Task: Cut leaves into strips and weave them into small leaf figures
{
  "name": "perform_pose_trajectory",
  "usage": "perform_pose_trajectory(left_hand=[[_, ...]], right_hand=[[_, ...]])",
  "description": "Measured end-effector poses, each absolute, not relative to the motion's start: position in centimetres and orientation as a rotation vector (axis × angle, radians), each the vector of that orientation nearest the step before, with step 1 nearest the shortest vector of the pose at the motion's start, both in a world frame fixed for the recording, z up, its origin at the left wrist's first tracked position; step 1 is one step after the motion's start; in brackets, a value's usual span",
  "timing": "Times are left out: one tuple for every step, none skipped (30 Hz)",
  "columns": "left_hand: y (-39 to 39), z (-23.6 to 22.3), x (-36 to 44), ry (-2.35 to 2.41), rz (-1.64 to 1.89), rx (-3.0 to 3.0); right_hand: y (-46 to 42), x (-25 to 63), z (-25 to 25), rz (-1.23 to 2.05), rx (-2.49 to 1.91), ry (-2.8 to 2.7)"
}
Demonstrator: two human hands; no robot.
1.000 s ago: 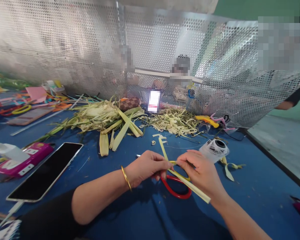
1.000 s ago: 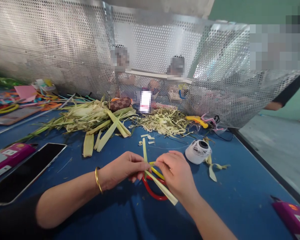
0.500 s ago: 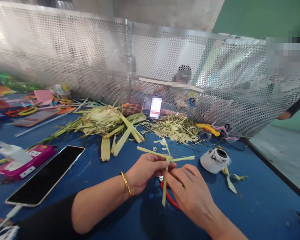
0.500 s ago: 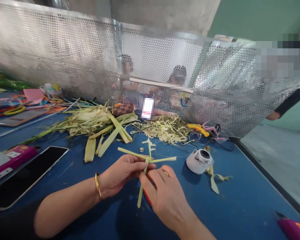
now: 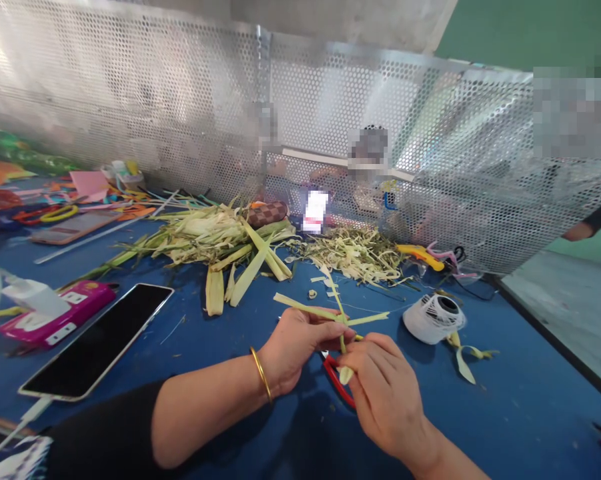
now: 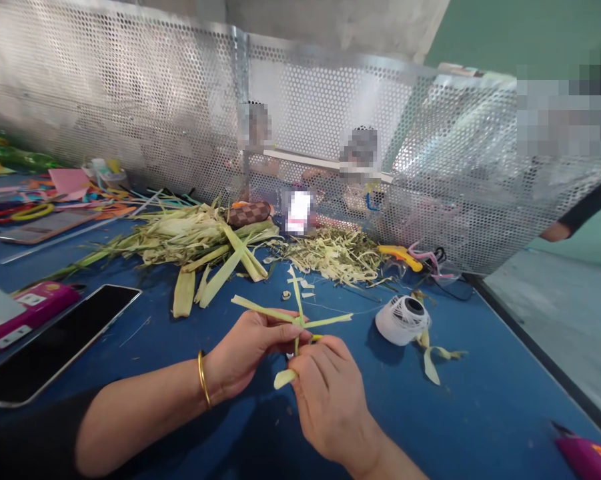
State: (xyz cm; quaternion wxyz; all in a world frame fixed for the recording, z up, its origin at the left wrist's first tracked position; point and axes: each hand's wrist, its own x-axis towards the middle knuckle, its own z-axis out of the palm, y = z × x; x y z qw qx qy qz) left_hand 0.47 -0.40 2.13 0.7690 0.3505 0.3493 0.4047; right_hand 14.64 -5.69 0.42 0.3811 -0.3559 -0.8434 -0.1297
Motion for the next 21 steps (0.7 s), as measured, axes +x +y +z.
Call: perform_pose_trajectory(left_hand=[[-0.5,2.1,0.5,0.762,0.887,0.757],[-0.6,2.1,0.5,0.764,0.891,0.76],[-0.7,2.1,0.5,0.765,0.894,0.766],[-0.7,2.1,0.6,0.767,0.895,0.773],[-0.7,2.1,0.6,0.772,0.891,0.776],[-0.7,2.0,0.6,0.78,0.883,0.775],[-0.7,2.0,0.6,0.792,0.872,0.769],[-0.6,1.9,0.6,0.804,0.857,0.76],[-0.5,1.9,0.6,0.813,0.839,0.758],[-0.4,1.9,0.5,0.817,0.82,0.763],[-0.3,2.0,0.5,0.815,0.809,0.774],[-0.2,2.1,0.4,0.806,0.805,0.784],[0.0,2.2,0.3,0.794,0.802,0.792],[0.0,2.4,0.2,0.785,0.799,0.795],[0.1,2.6,0.1,0.781,0.795,0.793],[0.2,2.7,0.1,0.783,0.787,0.79],[0.2,2.8,0.1,0.79,0.78,0.793],[0.3,2.8,0.1,0.802,0.779,0.807],[0.3,2.8,0.1,0.819,0.787,0.834],[0.4,2.7,0.1,0.839,0.802,0.869],[0.4,2.6,0.2,0.861,0.817,0.913]], right_hand=[[-5.7,14.6,0.4,-0.353,-0.882,-2.17],[-5.8,14.6,0.3,-0.372,-0.858,-2.187],[-5.8,14.6,0.2,-0.391,-0.84,-2.202],[-5.8,14.6,0.1,-0.408,-0.826,-2.215],[-5.8,14.6,-0.1,-0.422,-0.817,-2.227],[-5.8,14.5,-0.3,-0.435,-0.813,-2.236],[-5.8,14.5,-0.4,-0.45,-0.817,-2.246],[-5.8,14.5,-0.5,-0.471,-0.822,-2.256],[-5.8,14.5,-0.6,-0.496,-0.82,-2.279],[-5.8,14.6,-0.5,-0.522,-0.81,-2.305],[-5.8,14.7,-0.3,-0.552,-0.794,-2.323],[-5.7,14.8,-0.1,-0.592,-0.787,-2.318],[-5.6,15.0,0.3,-0.641,-0.807,-2.282],[-5.4,15.3,0.6,-0.696,-0.866,-2.219],[-5.3,15.5,0.9,-0.748,-0.96,-2.142],[-5.0,15.8,1.1,-0.784,-1.071,-2.074],[-4.8,16.0,1.3,-0.793,-1.174,-2.044],[-4.6,16.2,1.4,-0.768,-1.253,-2.052],[-4.5,16.2,1.4,-0.72,-1.298,-2.088],[-4.5,16.2,1.3,-0.665,-1.311,-2.132],[-4.5,16.1,1.2,-0.617,-1.307,-2.166]])
